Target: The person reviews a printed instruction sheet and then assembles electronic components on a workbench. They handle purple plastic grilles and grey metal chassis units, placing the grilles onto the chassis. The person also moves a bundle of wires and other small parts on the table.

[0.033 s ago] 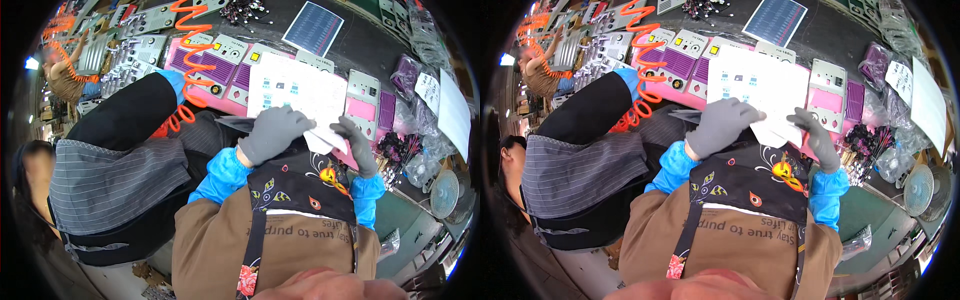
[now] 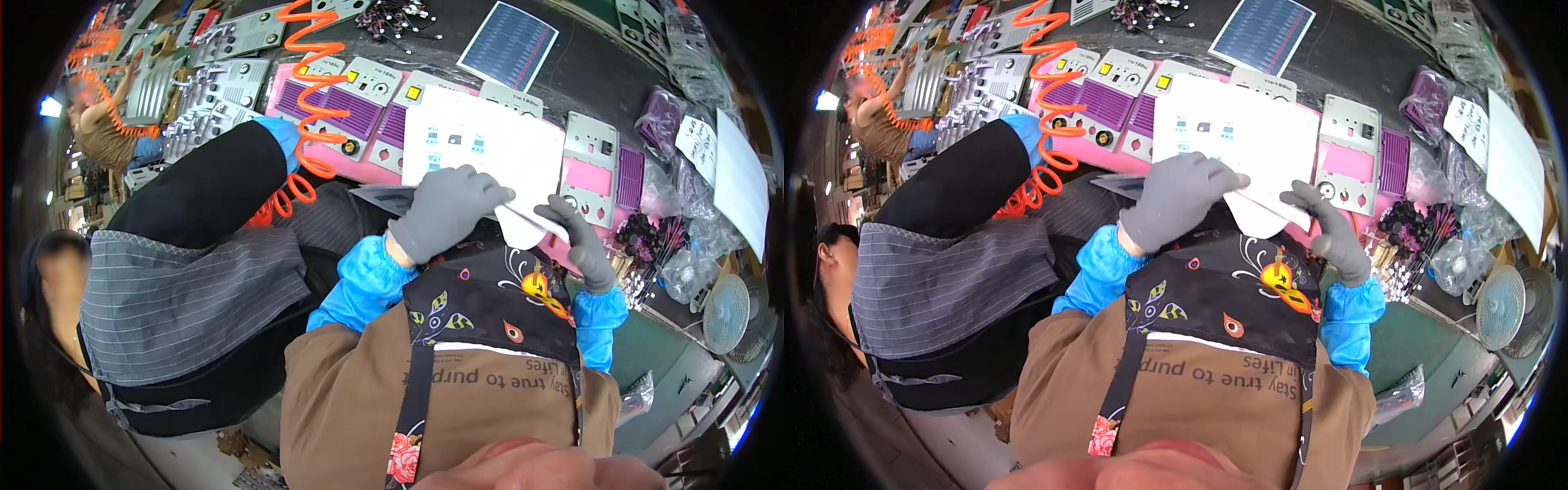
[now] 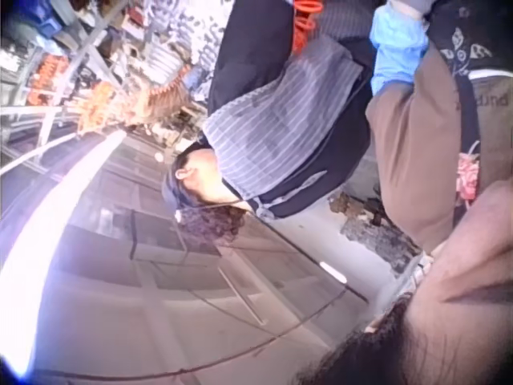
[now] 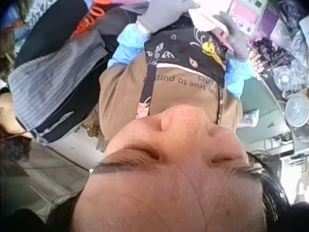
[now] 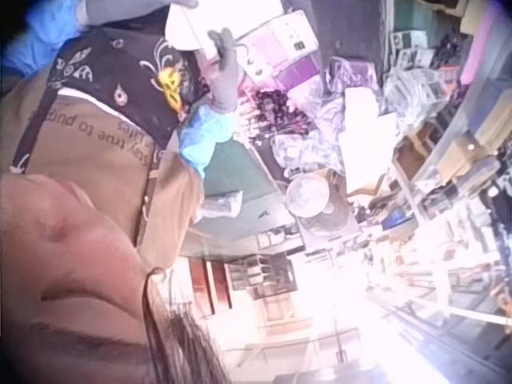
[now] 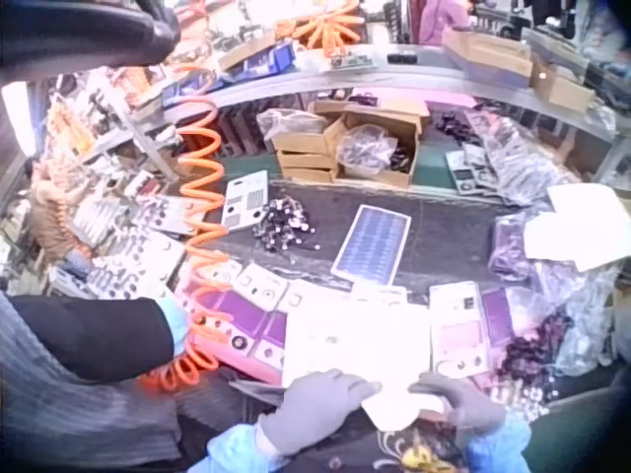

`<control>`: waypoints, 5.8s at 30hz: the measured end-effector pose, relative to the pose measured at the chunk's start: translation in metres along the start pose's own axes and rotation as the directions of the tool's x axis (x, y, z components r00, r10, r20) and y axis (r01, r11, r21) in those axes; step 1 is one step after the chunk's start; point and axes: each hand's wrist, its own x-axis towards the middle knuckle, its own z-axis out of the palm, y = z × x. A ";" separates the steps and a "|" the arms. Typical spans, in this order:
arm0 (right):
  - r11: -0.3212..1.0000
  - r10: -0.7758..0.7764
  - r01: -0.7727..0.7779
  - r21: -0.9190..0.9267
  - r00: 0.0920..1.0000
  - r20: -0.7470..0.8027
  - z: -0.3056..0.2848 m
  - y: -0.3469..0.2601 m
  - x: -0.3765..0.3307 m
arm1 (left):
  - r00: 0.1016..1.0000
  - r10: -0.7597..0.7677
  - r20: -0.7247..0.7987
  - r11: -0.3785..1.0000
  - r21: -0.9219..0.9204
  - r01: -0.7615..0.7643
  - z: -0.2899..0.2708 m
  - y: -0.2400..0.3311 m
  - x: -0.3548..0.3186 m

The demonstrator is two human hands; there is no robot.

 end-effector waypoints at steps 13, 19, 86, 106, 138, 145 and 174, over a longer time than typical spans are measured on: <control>0.997 0.072 -0.071 0.020 0.859 -0.506 -0.027 0.076 0.054 | 0.993 -0.080 -0.090 0.996 -0.052 0.076 0.020 -0.060 0.063; 0.994 0.109 -0.109 0.028 0.878 -0.466 -0.038 0.079 0.055 | 0.872 -0.371 -0.318 0.924 -0.036 0.381 0.039 -0.118 0.017; 0.967 -0.208 0.250 -0.043 0.687 -0.696 -0.093 0.019 0.021 | 0.843 -0.423 0.333 0.150 -0.892 0.427 -0.007 -0.084 0.006; 0.898 0.020 0.143 0.416 0.932 -0.363 -0.058 0.120 0.055 | 0.749 -0.480 0.456 -0.326 -0.886 0.331 0.102 -0.150 -0.041; 0.952 -0.224 0.028 -0.306 0.744 -0.629 -0.084 0.024 0.078 | 0.920 -0.376 0.106 0.343 -0.907 0.245 0.032 -0.142 0.042; 0.975 -0.214 0.146 -0.167 0.824 -0.525 -0.016 -0.087 0.004 | 0.977 -0.028 0.213 -0.114 -0.971 0.209 0.000 -0.111 -0.017; 0.969 0.055 -0.172 -0.175 0.846 -0.530 -0.027 -0.031 -0.004 | 0.772 -0.422 0.475 -0.426 -0.856 0.293 -0.038 -0.075 -0.058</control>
